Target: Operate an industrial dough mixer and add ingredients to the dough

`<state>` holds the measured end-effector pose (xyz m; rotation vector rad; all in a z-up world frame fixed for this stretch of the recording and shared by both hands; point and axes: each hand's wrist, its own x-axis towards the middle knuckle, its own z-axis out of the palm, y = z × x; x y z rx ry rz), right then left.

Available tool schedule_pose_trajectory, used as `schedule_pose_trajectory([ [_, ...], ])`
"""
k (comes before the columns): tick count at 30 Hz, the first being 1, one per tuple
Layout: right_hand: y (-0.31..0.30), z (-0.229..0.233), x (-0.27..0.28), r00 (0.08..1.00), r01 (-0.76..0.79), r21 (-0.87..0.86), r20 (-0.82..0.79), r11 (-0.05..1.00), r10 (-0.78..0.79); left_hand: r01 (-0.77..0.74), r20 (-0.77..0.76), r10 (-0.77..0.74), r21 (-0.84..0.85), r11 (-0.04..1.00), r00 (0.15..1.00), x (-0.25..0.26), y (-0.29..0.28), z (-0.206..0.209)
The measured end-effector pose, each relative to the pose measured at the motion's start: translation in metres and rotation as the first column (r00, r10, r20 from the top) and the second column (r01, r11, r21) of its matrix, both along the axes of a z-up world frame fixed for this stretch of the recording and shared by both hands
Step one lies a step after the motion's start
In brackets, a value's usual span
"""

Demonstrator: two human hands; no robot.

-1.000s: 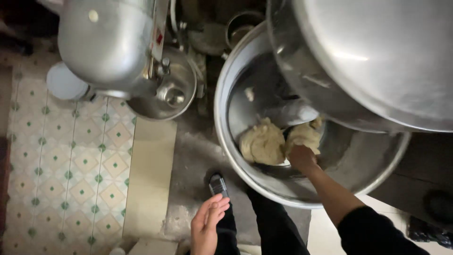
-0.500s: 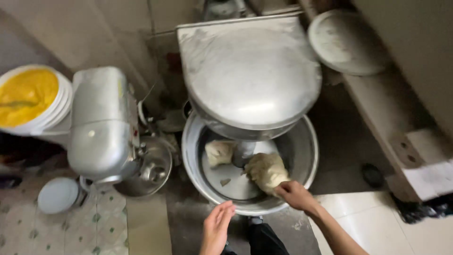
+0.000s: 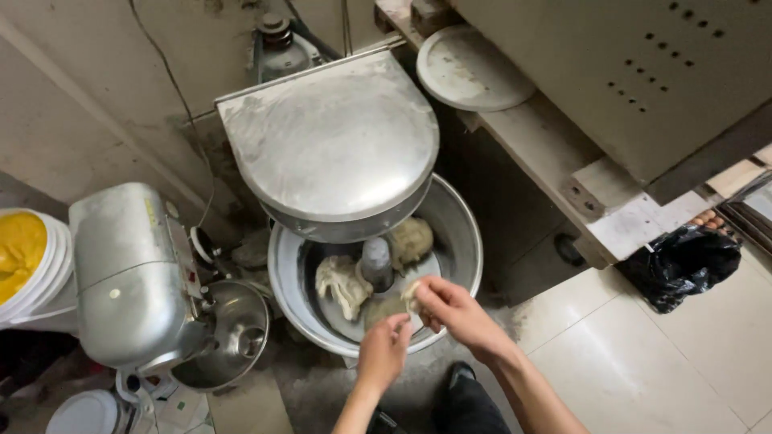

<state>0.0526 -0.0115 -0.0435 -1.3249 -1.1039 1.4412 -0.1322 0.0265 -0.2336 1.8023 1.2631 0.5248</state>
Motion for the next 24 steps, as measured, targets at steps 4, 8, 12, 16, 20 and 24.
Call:
schedule_pose_trajectory([
  [4,-0.014,-0.007,0.023,0.950,0.155,-0.160,-0.245,0.975,-0.192,-0.099,0.397,0.315,-0.478,0.873,0.862,0.006,-0.004,0.088],
  [8,-0.024,-0.002,0.044,0.962,0.112,-0.182,-0.226,0.977,-0.152,-0.035,0.483,0.316,-0.504,0.863,0.816,0.039,-0.011,0.185],
  [12,-0.032,-0.010,0.066,0.994,0.094,-0.114,-0.045,0.989,-0.099,-0.082,0.349,0.041,0.106,0.991,0.936,0.074,-0.025,0.197],
  [16,-0.042,-0.017,0.082,0.983,0.117,-0.172,0.163,0.978,-0.089,-0.142,0.204,0.103,0.189,0.972,0.974,0.100,-0.044,0.185],
  [20,-0.056,-0.007,0.096,0.951,0.086,-0.235,0.308,0.968,-0.010,-0.175,0.221,0.127,0.210,0.962,0.967,0.115,-0.060,0.170],
  [24,-0.062,-0.025,0.113,0.991,0.091,-0.192,0.110,0.977,-0.071,-0.237,0.372,0.222,-0.003,0.971,0.901,0.121,-0.068,0.138],
])
